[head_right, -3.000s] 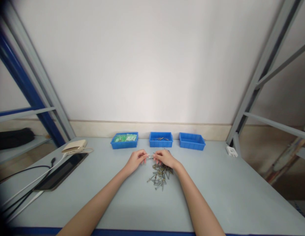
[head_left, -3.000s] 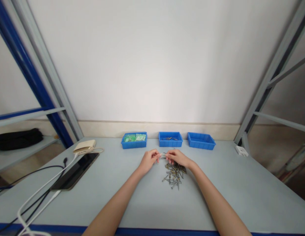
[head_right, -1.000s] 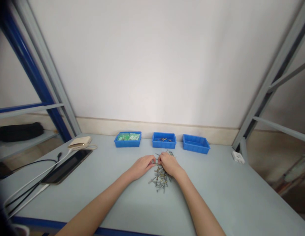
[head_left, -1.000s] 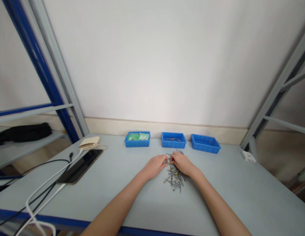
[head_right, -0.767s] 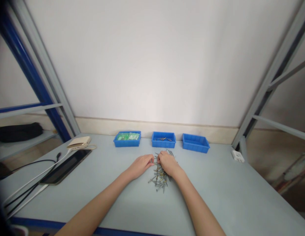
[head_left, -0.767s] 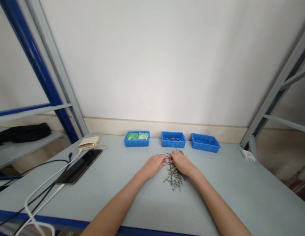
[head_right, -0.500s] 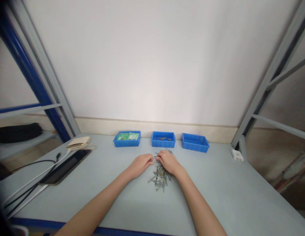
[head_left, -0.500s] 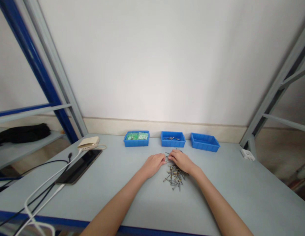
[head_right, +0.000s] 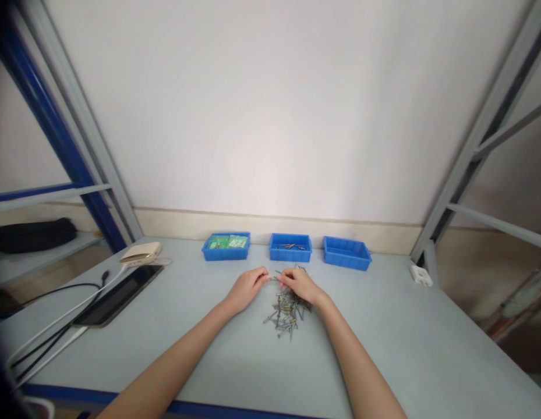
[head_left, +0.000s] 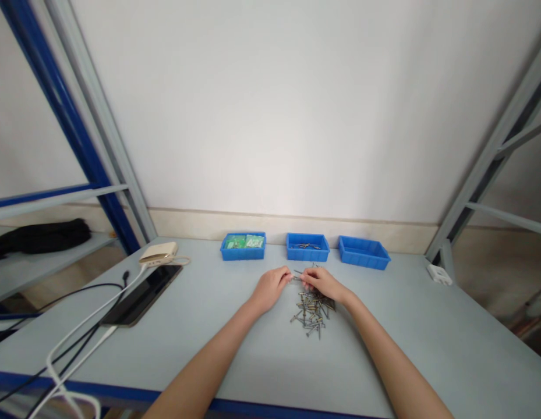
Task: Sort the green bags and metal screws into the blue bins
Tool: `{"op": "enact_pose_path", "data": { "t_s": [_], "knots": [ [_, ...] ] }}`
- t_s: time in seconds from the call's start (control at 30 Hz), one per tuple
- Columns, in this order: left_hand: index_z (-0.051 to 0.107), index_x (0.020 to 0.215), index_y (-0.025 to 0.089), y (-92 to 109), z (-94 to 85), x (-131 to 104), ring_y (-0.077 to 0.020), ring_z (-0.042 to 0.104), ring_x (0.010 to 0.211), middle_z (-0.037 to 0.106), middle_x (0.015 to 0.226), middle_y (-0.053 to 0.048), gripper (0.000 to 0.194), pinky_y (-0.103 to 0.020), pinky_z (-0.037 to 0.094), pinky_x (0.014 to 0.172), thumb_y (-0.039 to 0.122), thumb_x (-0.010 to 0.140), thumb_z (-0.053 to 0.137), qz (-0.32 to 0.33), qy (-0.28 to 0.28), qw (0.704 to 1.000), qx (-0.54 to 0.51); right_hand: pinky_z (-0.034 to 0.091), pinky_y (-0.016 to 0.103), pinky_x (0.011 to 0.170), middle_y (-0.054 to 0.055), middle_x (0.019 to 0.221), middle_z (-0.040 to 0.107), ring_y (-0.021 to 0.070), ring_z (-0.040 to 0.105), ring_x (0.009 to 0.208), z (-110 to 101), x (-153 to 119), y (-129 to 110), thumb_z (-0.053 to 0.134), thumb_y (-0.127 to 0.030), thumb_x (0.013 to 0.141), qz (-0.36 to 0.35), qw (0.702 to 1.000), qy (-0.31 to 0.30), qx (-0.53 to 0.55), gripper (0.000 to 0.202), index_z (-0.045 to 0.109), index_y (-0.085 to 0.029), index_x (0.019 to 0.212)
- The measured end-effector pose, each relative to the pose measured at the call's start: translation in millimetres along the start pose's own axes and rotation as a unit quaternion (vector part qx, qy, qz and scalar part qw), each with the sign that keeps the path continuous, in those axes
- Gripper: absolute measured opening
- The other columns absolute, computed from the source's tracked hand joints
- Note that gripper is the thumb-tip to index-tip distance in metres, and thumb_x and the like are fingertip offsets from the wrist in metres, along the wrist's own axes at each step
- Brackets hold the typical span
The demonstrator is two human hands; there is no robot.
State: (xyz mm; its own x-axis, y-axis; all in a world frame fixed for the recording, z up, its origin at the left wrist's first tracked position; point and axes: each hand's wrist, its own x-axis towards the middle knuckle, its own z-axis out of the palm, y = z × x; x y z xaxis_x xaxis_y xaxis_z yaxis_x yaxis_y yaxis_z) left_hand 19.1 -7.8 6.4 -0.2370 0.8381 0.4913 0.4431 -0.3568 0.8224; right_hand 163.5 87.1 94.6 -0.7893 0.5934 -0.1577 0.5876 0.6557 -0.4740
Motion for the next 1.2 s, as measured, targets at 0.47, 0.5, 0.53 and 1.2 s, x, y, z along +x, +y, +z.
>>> {"op": "enact_pose_path", "data": {
  "t_s": [0.47, 0.5, 0.53, 1.2],
  "knots": [
    [0.051, 0.073, 0.018, -4.6, 1.8, 2.9, -0.0149, 0.051, 0.064, 0.056, 0.067, 0.000, 0.026, -0.023, 0.034, 0.061, 0.035, 0.086, 0.039, -0.003, 0.013, 0.997, -0.073, 0.035, 0.021, 0.052, -0.002, 0.058, 0.048, 0.0103, 0.043, 0.055, 2.5, 3.4, -0.1, 0.052, -0.041, 0.079, -0.028, 0.996, 0.062, 0.056, 0.028, 0.055, -0.015, 0.070],
    [0.050, 0.070, 0.017, -4.4, 1.7, 2.8, -0.0148, 0.050, 0.063, 0.055, 0.065, 0.000, 0.029, -0.023, 0.033, 0.060, 0.036, 0.087, 0.037, -0.002, 0.012, 0.997, -0.070, 0.035, 0.021, 0.051, -0.002, 0.057, 0.048, 0.0101, 0.043, 0.054, 2.6, 3.7, 0.5, 0.051, -0.042, 0.080, -0.026, 0.996, 0.058, 0.058, 0.030, 0.054, -0.014, 0.069],
    [0.049, 0.067, 0.017, -4.2, 1.7, 2.7, -0.0146, 0.049, 0.062, 0.054, 0.063, 0.000, 0.031, -0.023, 0.033, 0.060, 0.036, 0.087, 0.036, -0.002, 0.010, 0.998, -0.067, 0.034, 0.021, 0.051, -0.003, 0.057, 0.048, 0.0100, 0.043, 0.053, 2.8, 4.1, 1.2, 0.050, -0.043, 0.081, -0.026, 0.996, 0.054, 0.061, 0.031, 0.054, -0.014, 0.068],
    [0.054, 0.072, 0.016, -6.3, 2.6, 4.0, -0.0120, 0.045, 0.053, 0.050, 0.056, 0.003, 0.028, -0.022, 0.030, 0.054, 0.037, 0.086, 0.040, -0.013, 0.018, 0.996, -0.084, 0.036, 0.022, 0.052, -0.002, 0.059, 0.052, 0.0103, 0.045, 0.053, 3.6, 4.9, 0.6, 0.048, -0.039, 0.082, -0.028, 0.995, 0.054, 0.076, 0.026, 0.053, -0.016, 0.070]
  ]
}}
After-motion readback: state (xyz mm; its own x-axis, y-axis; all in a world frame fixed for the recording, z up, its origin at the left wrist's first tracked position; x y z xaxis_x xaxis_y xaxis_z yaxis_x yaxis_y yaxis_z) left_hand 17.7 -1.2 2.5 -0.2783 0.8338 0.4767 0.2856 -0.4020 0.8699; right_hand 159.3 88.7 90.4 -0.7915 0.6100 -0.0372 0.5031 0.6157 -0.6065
